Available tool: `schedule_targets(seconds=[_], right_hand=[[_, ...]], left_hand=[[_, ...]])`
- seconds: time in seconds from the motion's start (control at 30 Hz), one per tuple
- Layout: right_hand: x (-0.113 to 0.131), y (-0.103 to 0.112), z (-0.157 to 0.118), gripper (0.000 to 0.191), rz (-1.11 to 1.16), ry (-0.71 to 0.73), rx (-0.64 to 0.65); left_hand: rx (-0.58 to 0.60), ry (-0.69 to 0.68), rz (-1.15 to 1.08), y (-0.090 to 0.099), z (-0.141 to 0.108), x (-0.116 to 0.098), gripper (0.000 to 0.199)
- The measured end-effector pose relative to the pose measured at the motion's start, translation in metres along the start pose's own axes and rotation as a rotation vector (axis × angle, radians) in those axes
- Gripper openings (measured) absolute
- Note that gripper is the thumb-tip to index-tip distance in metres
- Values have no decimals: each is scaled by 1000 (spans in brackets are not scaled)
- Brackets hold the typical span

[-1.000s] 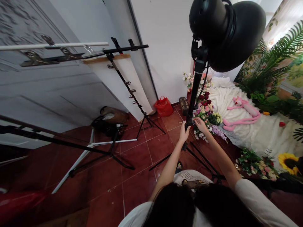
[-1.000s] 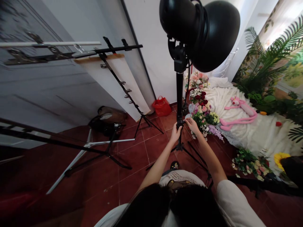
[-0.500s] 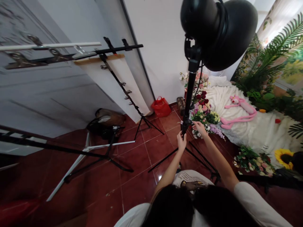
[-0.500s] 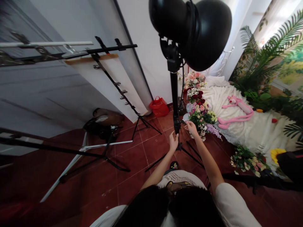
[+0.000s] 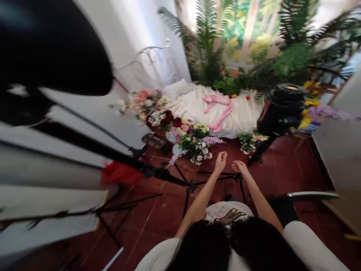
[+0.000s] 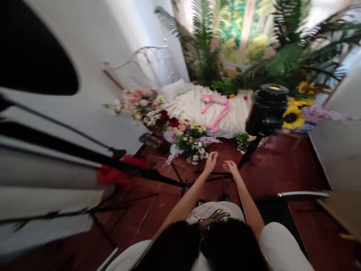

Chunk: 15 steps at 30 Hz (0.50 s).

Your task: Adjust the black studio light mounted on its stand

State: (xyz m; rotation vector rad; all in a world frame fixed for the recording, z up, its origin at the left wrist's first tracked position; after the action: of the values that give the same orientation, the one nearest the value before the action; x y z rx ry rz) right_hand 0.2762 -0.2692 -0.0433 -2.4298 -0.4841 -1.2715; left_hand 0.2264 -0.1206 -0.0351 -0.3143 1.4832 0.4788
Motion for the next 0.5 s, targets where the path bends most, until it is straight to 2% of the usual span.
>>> schedule_targets(seconds=[0.13, 0.2, 0.27, 0.37, 0.5], right_hand=[[-1, 61, -31, 18, 198, 47, -110], [1, 80, -45, 26, 321, 55, -145], [6, 92, -56, 31, 445, 75, -139], [18, 99, -66, 34, 568, 105, -75], [32, 100, -71, 29, 581, 119, -79]], left_hand=[[275, -128, -31, -78, 13, -38, 35], [399, -173, -57, -112, 14, -52, 36], [472, -191, -68, -137, 17, -60, 38], [507, -189, -46, -160, 22, -64, 37], [521, -190, 33, -168, 28, -66, 32]])
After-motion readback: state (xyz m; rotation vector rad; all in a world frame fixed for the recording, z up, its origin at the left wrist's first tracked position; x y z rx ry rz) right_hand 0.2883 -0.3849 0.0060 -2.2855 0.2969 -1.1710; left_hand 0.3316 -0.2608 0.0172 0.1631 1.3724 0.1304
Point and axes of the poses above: each hand's wrist, its own z-axis towards the middle knuckle, its own y-axis out of the back of the hand, x = y × z, the point moved 3 cm from there along z, towards the middle knuckle, and after that the axes turned 6 degrees about x, right-handed, at the moved point
